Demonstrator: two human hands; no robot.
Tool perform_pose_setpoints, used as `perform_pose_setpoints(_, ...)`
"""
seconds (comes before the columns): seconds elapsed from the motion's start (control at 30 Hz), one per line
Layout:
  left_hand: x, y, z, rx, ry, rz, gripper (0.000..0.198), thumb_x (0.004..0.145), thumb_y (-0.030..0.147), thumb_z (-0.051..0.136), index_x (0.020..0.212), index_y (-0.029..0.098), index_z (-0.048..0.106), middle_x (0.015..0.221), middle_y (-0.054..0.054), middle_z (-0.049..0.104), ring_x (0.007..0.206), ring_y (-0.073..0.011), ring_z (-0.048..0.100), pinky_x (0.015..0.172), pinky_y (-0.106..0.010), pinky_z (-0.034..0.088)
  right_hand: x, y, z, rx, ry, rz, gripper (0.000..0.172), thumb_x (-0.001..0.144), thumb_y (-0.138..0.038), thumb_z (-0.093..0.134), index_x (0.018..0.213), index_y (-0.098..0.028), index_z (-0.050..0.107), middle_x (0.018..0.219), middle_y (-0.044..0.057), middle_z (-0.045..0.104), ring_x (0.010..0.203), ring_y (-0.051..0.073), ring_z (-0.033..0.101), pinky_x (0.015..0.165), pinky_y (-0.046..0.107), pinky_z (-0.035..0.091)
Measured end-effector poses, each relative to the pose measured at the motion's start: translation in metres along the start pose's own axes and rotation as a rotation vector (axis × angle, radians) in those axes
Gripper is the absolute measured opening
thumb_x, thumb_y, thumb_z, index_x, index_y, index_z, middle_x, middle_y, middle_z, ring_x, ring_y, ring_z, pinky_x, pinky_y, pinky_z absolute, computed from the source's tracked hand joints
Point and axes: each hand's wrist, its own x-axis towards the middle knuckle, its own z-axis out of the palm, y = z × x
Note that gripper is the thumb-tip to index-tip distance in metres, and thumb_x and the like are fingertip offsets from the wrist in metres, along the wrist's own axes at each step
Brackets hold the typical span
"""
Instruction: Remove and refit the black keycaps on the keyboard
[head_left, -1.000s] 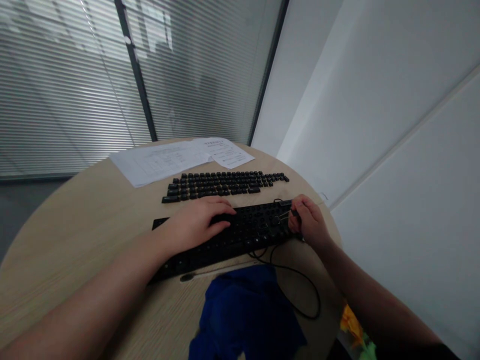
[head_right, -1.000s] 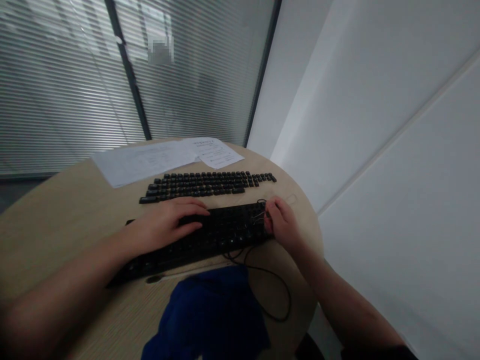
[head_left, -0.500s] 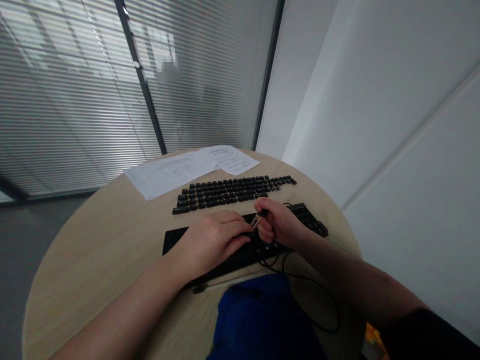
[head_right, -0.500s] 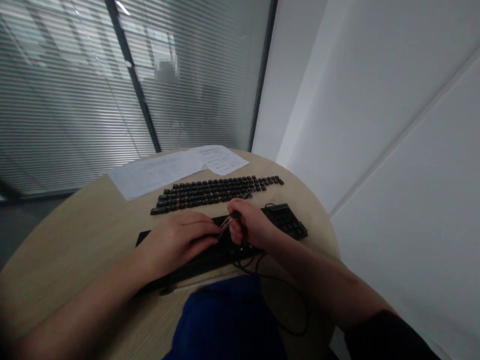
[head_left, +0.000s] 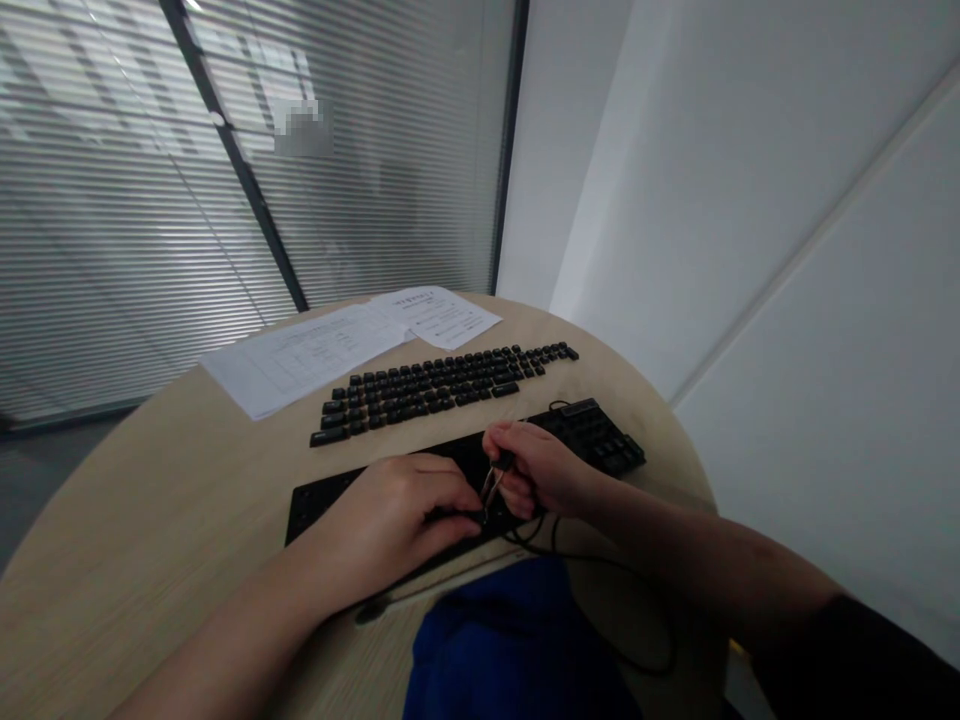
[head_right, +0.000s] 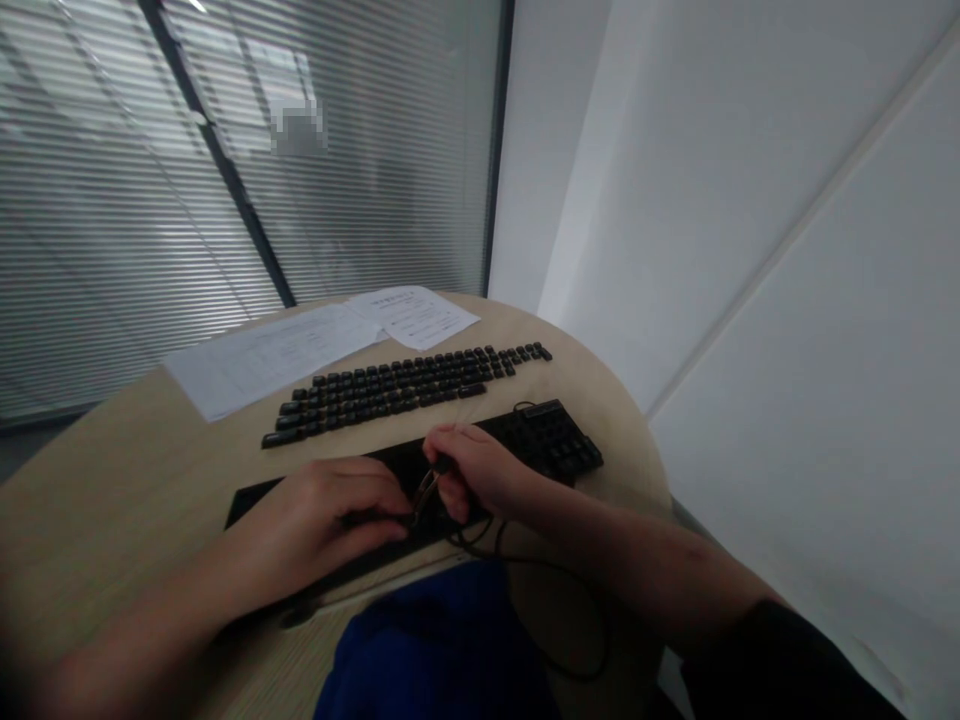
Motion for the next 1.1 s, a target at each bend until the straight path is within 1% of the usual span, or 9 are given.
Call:
perform_pose_setpoints(0.2, 0.002, 0.006, -0.002, -0.092, -0.005, -0.001, 0.004, 0.092, 0.021, 0.073, 0.088, 0.021, 0.074, 0.081, 0.001, 0.072, 0.073, -0.0121, 0.069, 0.064, -0.021, 0.051, -0.007, -0.006, 0.002, -0.039, -0.005, 0.024, 0.031, 0.089, -0.053, 0.055, 0.080, -0.025, 0.045, 0.039, -0.013, 0.036, 0.030, 0.010, 0.034, 0.033, 0.019, 0.035)
perform_pose_setpoints(0.37, 0.004, 0.007, -0.002, -0.130, -0.027, -0.019, 0.009, 0.093, 0.025, 0.071, 0.086, 0.021, 0.074, 0.081, 0.000, 0.073, 0.072, -0.0127, 0.070, 0.063, -0.021, 0.052, -0.008, -0.006, 0.003, -0.078, -0.003, 0.022, 0.024, 0.092, -0.043, 0.050, 0.078, -0.024, 0.046, 0.040, -0.012, 0.036, 0.032, 0.010, 0.035, 0.035, 0.019, 0.037)
perform_pose_setpoints(0.67, 0.002, 0.003, -0.001, -0.081, 0.023, -0.005, 0.007, 0.094, 0.024, 0.071, 0.088, 0.021, 0.074, 0.082, 0.000, 0.074, 0.074, -0.0126, 0.071, 0.066, -0.021, 0.053, -0.008, -0.008, 0.003, -0.062, 0.066, -0.013, 0.017, 0.088, -0.038, 0.051, 0.077, -0.024, 0.047, 0.040, -0.011, 0.036, 0.032, 0.010, 0.034, 0.034, 0.019, 0.035)
perform_pose_setpoints(0.73, 0.000, 0.002, -0.001, -0.056, 0.036, -0.005, 0.006, 0.094, 0.024, 0.071, 0.090, 0.021, 0.074, 0.084, 0.000, 0.075, 0.076, -0.0129, 0.071, 0.067, -0.021, 0.053, -0.006, -0.008, 0.000, -0.070, 0.105, -0.026, 0.016, 0.086, -0.037, 0.051, 0.076, -0.024, 0.047, 0.039, -0.011, 0.036, 0.032, 0.010, 0.034, 0.033, 0.020, 0.033)
perform_pose_setpoints(0.83, -0.002, -0.001, -0.007, -0.028, 0.086, -0.009, 0.007, 0.094, 0.026, 0.071, 0.090, 0.021, 0.074, 0.084, 0.001, 0.075, 0.076, -0.0127, 0.071, 0.069, -0.022, 0.054, -0.003, -0.007, -0.008, -0.041, 0.198, -0.081, 0.019, 0.083, -0.039, 0.054, 0.073, -0.025, 0.047, 0.039, -0.012, 0.033, 0.032, 0.010, 0.030, 0.033, 0.021, 0.032)
perform_pose_setpoints(0.93, -0.005, -0.003, -0.016, 0.031, 0.209, -0.009, 0.009, 0.095, 0.028, 0.072, 0.092, 0.020, 0.076, 0.085, 0.000, 0.076, 0.075, -0.0127, 0.071, 0.068, -0.022, 0.055, -0.001, -0.009, -0.019, -0.047, 0.224, -0.136, 0.026, 0.085, -0.044, 0.055, 0.070, -0.024, 0.048, 0.041, -0.011, 0.032, 0.035, 0.010, 0.028, 0.036, 0.022, 0.034)
perform_pose_setpoints(1.0, -0.007, -0.004, -0.019, 0.078, 0.285, 0.008, 0.009, 0.095, 0.028, 0.071, 0.094, 0.020, 0.076, 0.085, 0.000, 0.075, 0.074, -0.0125, 0.071, 0.067, -0.022, 0.055, -0.002, -0.010, -0.022, -0.143, 0.209, -0.179, 0.036, 0.091, -0.049, 0.051, 0.067, -0.023, 0.051, 0.047, -0.007, 0.040, 0.040, 0.010, 0.035, 0.041, 0.023, 0.039)
perform_pose_setpoints(1.03, -0.007, -0.004, -0.019, 0.100, 0.309, 0.021, 0.010, 0.096, 0.028, 0.071, 0.096, 0.019, 0.076, 0.085, 0.000, 0.075, 0.075, -0.0124, 0.071, 0.067, -0.022, 0.055, -0.003, -0.011, -0.022, -0.218, 0.196, -0.218, 0.043, 0.094, -0.053, 0.048, 0.065, -0.022, 0.052, 0.052, -0.004, 0.046, 0.045, 0.011, 0.042, 0.047, 0.025, 0.043)
perform_pose_setpoints(1.1, -0.006, -0.004, -0.016, 0.140, 0.336, 0.065, 0.010, 0.097, 0.026, 0.069, 0.099, 0.018, 0.075, 0.085, -0.001, 0.075, 0.076, -0.0126, 0.071, 0.069, -0.022, 0.055, -0.008, -0.013, -0.019, -0.372, 0.175, -0.333, 0.052, 0.099, -0.058, 0.044, 0.063, -0.021, 0.054, 0.066, 0.002, 0.057, 0.062, 0.014, 0.057, 0.064, 0.028, 0.051)
